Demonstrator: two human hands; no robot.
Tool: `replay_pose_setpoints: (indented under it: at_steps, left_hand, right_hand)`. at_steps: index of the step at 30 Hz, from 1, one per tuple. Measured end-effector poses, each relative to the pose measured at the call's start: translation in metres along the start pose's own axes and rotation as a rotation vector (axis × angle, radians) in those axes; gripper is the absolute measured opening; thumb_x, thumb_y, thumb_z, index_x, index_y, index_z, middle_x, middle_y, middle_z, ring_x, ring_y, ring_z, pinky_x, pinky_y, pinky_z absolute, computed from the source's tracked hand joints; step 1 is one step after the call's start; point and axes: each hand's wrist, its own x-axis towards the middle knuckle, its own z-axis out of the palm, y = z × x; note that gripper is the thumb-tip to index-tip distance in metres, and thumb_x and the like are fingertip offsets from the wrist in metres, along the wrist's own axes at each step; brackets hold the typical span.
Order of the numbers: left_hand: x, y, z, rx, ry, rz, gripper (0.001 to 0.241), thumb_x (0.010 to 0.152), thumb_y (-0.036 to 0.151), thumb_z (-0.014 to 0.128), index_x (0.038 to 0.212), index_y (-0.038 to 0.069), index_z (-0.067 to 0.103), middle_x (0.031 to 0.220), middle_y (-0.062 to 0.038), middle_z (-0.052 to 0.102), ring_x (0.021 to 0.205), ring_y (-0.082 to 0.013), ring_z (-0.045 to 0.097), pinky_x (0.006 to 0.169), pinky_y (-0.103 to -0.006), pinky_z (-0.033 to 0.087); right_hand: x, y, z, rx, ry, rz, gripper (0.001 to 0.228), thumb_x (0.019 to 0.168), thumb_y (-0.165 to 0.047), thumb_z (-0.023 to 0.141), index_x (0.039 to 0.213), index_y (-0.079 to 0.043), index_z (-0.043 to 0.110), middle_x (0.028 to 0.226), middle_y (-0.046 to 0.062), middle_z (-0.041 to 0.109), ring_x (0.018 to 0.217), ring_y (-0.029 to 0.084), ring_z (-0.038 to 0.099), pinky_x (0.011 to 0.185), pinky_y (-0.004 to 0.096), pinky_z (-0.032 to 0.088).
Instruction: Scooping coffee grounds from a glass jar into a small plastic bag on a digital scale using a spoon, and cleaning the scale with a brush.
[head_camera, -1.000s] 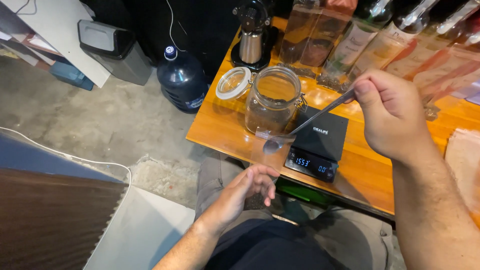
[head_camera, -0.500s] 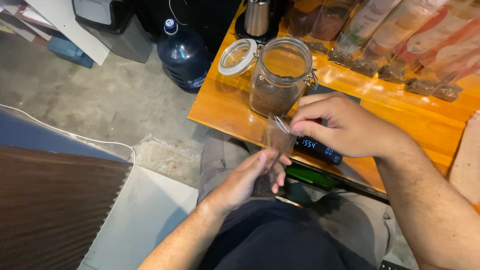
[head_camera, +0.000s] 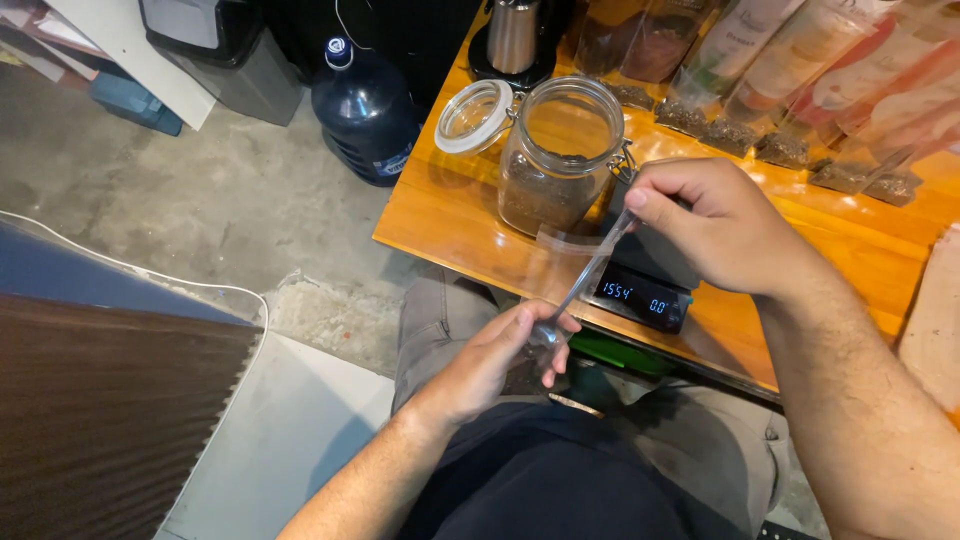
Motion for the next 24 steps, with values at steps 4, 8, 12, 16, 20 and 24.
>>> replay_pose_setpoints:
  at_steps: [4, 8, 12, 16, 20, 24]
  left_hand:
    - [0.0, -0.002, -0.004, 0.048, 0.016, -0.004, 0.059, 0.108, 0.052, 0.036, 0.128, 0.001, 0.058, 0.092, -0.011, 0.063, 0.079, -0.0182, 0.06, 0.077, -0.0298, 0.053]
    - [0.001, -0.002, -0.005, 0.064, 0.005, -0.001, 0.061, 0.107, 0.053, 0.034, 0.129, 0.001, 0.058, 0.091, -0.011, 0.062, 0.08, -0.0186, 0.059, 0.073, -0.0298, 0.052]
    - [0.001, -0.001, -0.003, 0.054, 0.047, -0.017, 0.061, 0.107, 0.053, 0.035, 0.128, 0.001, 0.059, 0.088, -0.011, 0.063, 0.076, -0.0185, 0.06, 0.073, -0.0295, 0.051]
    - [0.001, 0.0, -0.003, 0.069, 0.055, 0.016, 0.059, 0.107, 0.053, 0.035, 0.123, 0.002, 0.059, 0.087, -0.013, 0.063, 0.075, -0.0184, 0.059, 0.074, -0.0294, 0.05]
    - [0.0, 0.002, -0.004, 0.076, 0.072, 0.036, 0.058, 0.107, 0.052, 0.034, 0.124, 0.003, 0.059, 0.088, -0.011, 0.062, 0.077, -0.0188, 0.06, 0.074, -0.0306, 0.052]
    - [-0.002, 0.006, -0.001, 0.09, 0.115, 0.024, 0.059, 0.105, 0.055, 0.034, 0.122, 0.005, 0.061, 0.086, -0.011, 0.063, 0.075, -0.0197, 0.059, 0.076, -0.0319, 0.051]
  right_hand:
    - [-0.002, 0.01, -0.01, -0.004, 0.051, -0.032, 0.039, 0.109, -0.026, 0.053, 0.078, -0.006, 0.065, 0.069, -0.002, 0.054, 0.068, 0.009, 0.047, 0.065, 0.028, 0.038]
    - [-0.004, 0.021, -0.017, 0.001, 0.147, 0.037, 0.033, 0.109, -0.023, 0.055, 0.085, -0.006, 0.07, 0.08, 0.0, 0.067, 0.079, 0.01, 0.058, 0.076, 0.028, 0.044]
    - [-0.002, 0.027, -0.02, 0.089, 0.296, 0.176, 0.03, 0.108, -0.021, 0.058, 0.083, -0.009, 0.068, 0.071, -0.007, 0.048, 0.074, 0.006, 0.042, 0.072, 0.026, 0.035]
    - [0.002, 0.041, -0.021, 0.243, 0.382, 0.222, 0.029, 0.106, -0.02, 0.057, 0.081, -0.008, 0.064, 0.07, -0.004, 0.051, 0.07, 0.006, 0.042, 0.067, 0.024, 0.034]
    - [0.009, 0.047, -0.028, 0.404, 0.58, 0.249, 0.026, 0.104, -0.017, 0.057, 0.08, -0.009, 0.064, 0.07, 0.0, 0.057, 0.063, 0.006, 0.045, 0.061, 0.021, 0.036]
    - [0.018, 0.04, -0.039, 0.525, 0.819, 0.227, 0.026, 0.103, -0.019, 0.055, 0.078, -0.011, 0.06, 0.06, -0.004, 0.041, 0.052, 0.005, 0.034, 0.052, 0.021, 0.028]
